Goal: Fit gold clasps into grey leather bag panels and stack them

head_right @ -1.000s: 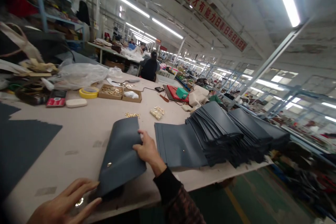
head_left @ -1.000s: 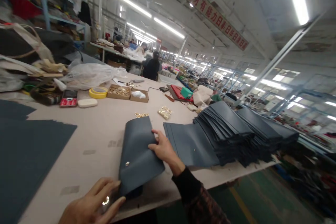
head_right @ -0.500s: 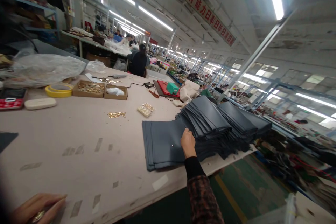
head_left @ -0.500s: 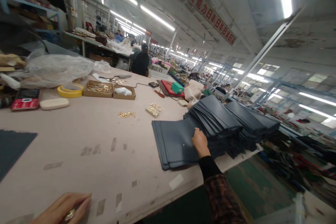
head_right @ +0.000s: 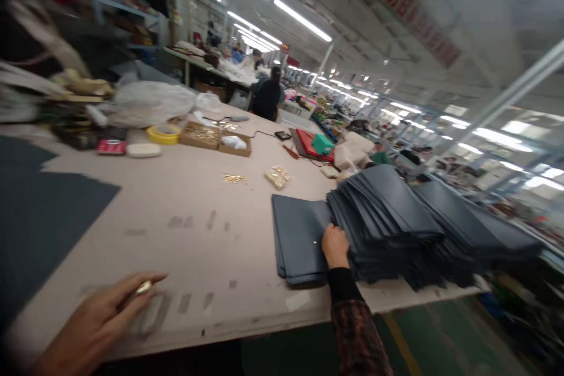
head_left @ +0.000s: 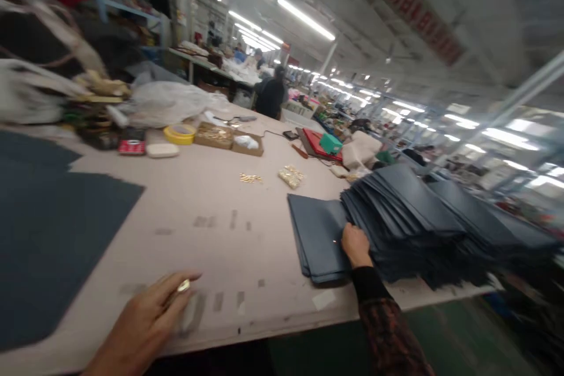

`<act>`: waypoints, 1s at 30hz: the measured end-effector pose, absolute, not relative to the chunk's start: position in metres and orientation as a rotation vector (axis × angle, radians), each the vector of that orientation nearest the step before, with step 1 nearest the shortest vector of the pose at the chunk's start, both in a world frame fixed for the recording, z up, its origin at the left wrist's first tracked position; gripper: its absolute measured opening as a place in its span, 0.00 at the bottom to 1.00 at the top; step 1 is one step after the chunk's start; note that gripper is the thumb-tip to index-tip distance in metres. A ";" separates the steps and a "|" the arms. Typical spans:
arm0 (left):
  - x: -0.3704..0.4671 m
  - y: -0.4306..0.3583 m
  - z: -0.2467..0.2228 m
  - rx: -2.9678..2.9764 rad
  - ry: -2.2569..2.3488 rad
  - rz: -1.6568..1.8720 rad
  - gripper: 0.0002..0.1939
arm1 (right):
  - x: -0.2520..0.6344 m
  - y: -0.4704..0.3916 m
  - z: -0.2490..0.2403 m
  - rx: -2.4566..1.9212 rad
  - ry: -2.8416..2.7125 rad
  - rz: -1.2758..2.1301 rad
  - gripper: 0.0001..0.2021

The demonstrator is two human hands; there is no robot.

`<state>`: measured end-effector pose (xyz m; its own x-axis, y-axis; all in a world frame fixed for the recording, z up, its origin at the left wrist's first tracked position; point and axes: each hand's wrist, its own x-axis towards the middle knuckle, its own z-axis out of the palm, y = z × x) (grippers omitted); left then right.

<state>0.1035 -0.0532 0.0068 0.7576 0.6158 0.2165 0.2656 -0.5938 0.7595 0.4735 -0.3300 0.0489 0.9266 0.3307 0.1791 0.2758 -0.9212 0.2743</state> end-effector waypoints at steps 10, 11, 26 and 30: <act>0.078 -0.064 0.047 1.976 0.591 0.442 0.29 | 0.382 -0.227 0.071 3.039 1.495 0.461 0.17; 0.075 -0.063 0.046 1.983 0.575 0.452 0.29 | 0.362 -0.214 0.074 3.126 1.609 0.312 0.16; 0.051 -0.057 0.040 2.367 0.743 0.523 0.35 | 0.190 -0.126 0.077 2.664 2.711 -0.590 0.10; 0.042 -0.056 0.041 2.361 0.675 0.593 0.33 | 0.188 -0.120 0.075 2.668 2.733 -0.608 0.12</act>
